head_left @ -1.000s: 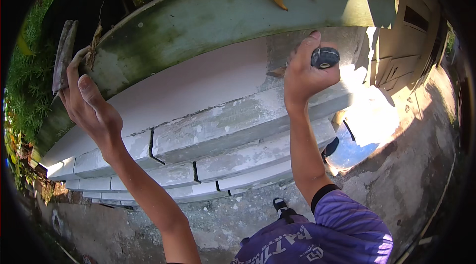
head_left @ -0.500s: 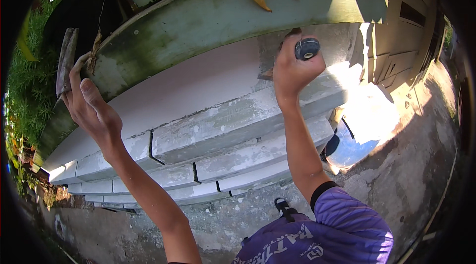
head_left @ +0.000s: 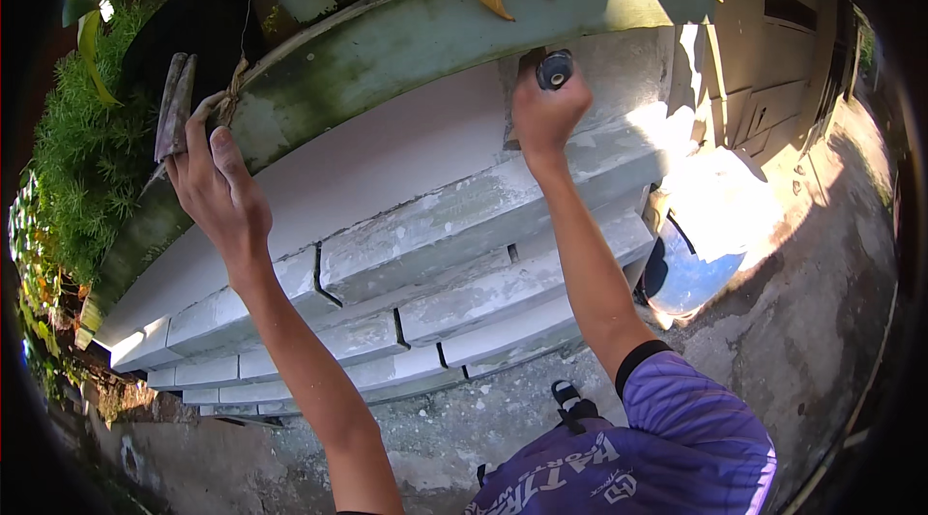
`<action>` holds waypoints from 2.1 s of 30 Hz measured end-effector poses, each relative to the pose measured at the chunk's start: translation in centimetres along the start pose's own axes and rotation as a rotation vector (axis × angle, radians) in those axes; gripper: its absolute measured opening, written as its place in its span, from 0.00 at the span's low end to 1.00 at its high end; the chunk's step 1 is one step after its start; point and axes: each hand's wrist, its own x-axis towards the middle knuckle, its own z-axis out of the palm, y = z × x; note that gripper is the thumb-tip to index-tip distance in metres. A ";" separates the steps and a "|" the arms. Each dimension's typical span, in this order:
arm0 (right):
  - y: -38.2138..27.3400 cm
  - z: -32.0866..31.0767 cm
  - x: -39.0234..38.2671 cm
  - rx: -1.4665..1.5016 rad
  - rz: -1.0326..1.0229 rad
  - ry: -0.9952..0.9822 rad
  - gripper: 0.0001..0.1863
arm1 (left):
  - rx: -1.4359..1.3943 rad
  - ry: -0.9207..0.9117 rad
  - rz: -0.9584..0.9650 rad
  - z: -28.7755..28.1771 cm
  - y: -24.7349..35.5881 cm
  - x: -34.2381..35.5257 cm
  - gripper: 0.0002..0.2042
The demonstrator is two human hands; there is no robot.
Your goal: Applying wall putty or plaster to a tiered outdoor concrete structure using a putty knife.
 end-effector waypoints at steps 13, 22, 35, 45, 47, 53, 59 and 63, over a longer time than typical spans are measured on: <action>-6.1 -18.5 -7.2 -0.159 0.017 -0.507 0.08 | -0.056 -0.010 0.052 -0.7 -1.0 0.1 0.21; -11.6 -37.3 -17.3 -0.143 0.785 -0.179 0.12 | -0.072 -0.015 0.038 -0.9 -1.1 -0.2 0.22; -12.3 -56.5 -27.8 -0.201 1.668 -0.400 0.20 | -0.003 0.040 0.090 -6.3 1.8 -6.4 0.25; 5.0 -62.9 -34.0 -0.372 1.436 -1.715 0.22 | 0.005 -0.581 -1.005 -28.1 8.9 -64.4 0.18; 11.0 -74.1 -39.0 -0.574 1.310 -1.889 0.21 | 0.058 -0.596 -1.439 -38.1 13.7 -76.3 0.21; 5.5 -86.0 -38.7 -0.903 0.645 -2.609 0.19 | 0.336 -0.143 -2.198 -57.0 27.2 -82.0 0.15; -4.4 -87.4 -39.3 -0.963 0.983 -2.093 0.20 | 0.315 -0.977 -2.168 -64.5 27.0 -82.9 0.19; -5.6 -87.0 -40.5 -0.887 0.719 -2.429 0.20 | 0.374 -0.127 -2.537 -60.2 19.5 -85.4 0.12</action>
